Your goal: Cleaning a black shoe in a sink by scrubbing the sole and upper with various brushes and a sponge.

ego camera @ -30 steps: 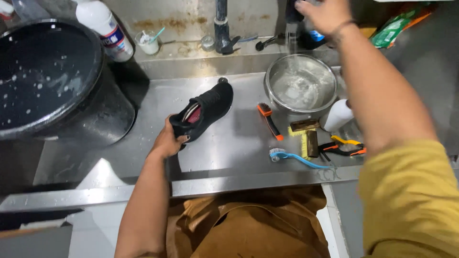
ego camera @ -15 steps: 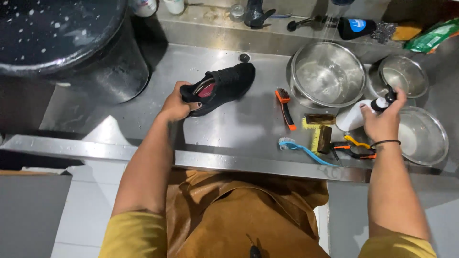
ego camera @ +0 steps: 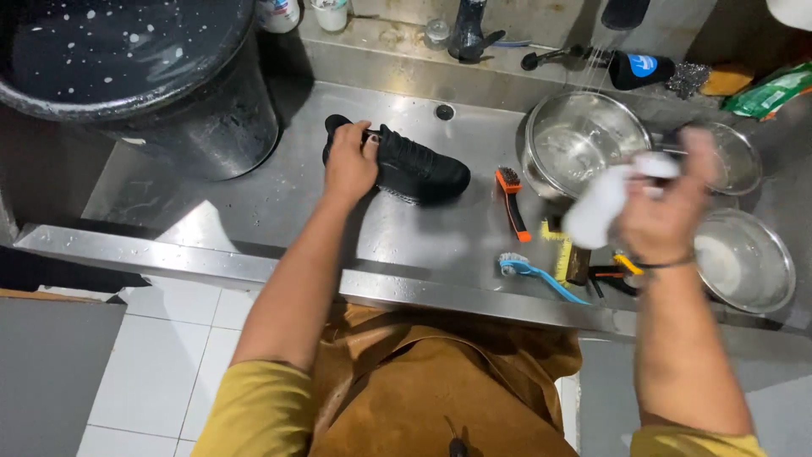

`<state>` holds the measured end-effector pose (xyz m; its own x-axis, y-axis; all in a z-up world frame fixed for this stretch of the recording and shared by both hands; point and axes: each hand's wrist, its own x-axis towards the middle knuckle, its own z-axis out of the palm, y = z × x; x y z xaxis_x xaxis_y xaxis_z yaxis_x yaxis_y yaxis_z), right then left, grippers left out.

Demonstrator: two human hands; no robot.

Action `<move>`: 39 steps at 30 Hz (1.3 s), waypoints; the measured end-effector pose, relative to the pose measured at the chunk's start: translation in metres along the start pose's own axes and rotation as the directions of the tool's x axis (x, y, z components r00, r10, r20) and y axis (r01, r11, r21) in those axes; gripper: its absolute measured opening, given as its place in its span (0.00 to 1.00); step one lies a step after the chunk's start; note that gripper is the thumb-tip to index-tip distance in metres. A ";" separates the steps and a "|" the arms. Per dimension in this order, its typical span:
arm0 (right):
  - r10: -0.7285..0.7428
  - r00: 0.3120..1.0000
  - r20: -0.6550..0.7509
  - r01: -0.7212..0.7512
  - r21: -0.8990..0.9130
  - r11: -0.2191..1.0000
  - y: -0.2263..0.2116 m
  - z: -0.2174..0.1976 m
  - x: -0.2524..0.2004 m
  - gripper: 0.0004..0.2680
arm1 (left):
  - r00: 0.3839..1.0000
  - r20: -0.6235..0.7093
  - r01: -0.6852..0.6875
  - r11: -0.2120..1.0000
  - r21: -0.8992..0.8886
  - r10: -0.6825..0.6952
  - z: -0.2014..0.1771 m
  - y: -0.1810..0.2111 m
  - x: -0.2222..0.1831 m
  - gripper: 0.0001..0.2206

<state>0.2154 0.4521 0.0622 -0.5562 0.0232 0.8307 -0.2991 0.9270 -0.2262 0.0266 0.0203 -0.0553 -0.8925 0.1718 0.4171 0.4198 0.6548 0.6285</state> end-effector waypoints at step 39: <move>0.025 0.676 0.737 -0.233 0.181 0.955 -0.105 0.120 0.014 0.17 | 0.747 0.304 0.612 0.790 0.032 -0.591 0.037 0.047 0.059 0.40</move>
<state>0.1464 0.3101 0.0366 -0.9547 -0.2364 0.1809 -0.2963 0.8127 -0.5017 -0.0124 0.0881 -0.0259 -0.9651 -0.0345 -0.2597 -0.2197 0.6460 0.7310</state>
